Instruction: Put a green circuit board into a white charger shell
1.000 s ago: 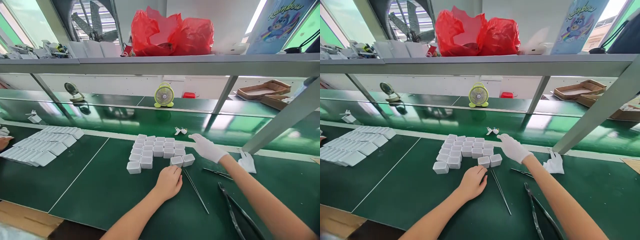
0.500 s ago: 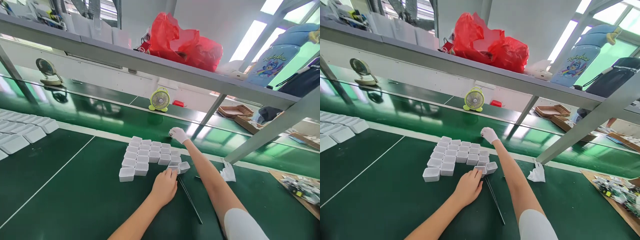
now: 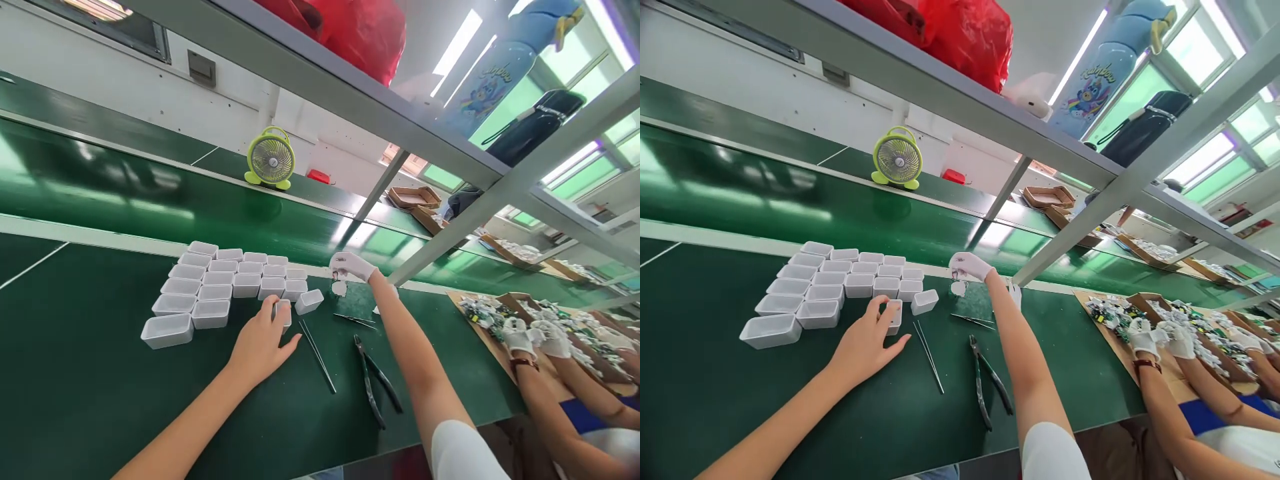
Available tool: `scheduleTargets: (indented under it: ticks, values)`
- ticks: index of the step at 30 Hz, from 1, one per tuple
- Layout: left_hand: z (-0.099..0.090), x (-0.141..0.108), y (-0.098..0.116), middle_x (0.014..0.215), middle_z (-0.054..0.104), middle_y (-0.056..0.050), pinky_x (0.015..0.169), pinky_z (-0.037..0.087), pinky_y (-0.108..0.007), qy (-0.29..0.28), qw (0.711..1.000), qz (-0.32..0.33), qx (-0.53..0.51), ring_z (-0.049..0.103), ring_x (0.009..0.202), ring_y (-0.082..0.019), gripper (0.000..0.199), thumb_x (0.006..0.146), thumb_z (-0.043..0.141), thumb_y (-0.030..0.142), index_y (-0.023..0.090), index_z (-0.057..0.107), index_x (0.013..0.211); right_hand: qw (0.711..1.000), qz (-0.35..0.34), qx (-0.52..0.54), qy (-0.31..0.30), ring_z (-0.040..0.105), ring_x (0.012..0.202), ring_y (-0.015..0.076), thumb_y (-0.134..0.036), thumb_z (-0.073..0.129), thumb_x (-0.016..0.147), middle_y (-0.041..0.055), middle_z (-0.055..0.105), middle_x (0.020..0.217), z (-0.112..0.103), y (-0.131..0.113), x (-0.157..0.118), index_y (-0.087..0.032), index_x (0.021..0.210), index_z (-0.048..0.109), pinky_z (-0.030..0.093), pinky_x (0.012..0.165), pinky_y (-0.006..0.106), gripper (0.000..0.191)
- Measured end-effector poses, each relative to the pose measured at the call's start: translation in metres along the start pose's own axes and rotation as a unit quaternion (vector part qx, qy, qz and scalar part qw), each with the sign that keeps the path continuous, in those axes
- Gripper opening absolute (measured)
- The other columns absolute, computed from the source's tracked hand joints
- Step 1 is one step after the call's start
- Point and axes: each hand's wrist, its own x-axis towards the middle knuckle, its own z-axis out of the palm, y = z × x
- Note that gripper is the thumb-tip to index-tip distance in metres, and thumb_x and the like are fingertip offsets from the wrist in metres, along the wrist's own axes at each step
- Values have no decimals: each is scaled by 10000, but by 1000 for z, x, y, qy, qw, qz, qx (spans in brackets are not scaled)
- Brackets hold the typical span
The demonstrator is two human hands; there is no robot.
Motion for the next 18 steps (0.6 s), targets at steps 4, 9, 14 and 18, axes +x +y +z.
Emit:
scheduleTargets:
  ticks: [4, 9, 14, 18]
  values:
    - [-6, 2, -3, 1397, 459, -132, 598, 575, -320, -35, 985, -72, -156, 652, 724, -162, 579, 880, 595, 484, 227, 392, 1356, 996, 62, -58, 33, 640, 996, 199, -414, 577, 982, 85, 632, 1191, 9, -19, 3, -175, 1191, 607, 554, 879, 404, 319]
    - [-3, 8, -10, 1306, 556, -132, 708, 576, -348, -67, 963, -113, -237, 645, 784, -181, 649, 853, 642, 375, 207, 358, 1412, 969, 210, -124, 37, 654, 973, 206, -462, 575, 975, 86, 661, 1120, 20, -28, -1, -157, 1135, 634, 552, 880, 417, 349]
    - [-1, 9, -11, 1282, 588, -103, 730, 559, -339, -69, 962, -112, -238, 643, 835, -196, 537, 857, 645, 331, 220, 449, 1345, 964, 249, -97, 20, 671, 857, 180, -487, 600, 953, 55, 691, 939, 34, -40, 4, -140, 985, 664, 559, 828, 397, 354]
    - [-13, 6, -4, 1345, 553, -89, 853, 553, -384, -49, 966, -107, -232, 624, 1024, -247, 563, 858, 667, 363, 259, 442, 1364, 978, 194, 8, 73, 683, 848, 291, -562, 716, 812, 141, 701, 807, 15, -44, -29, -116, 856, 712, 549, 808, 433, 448]
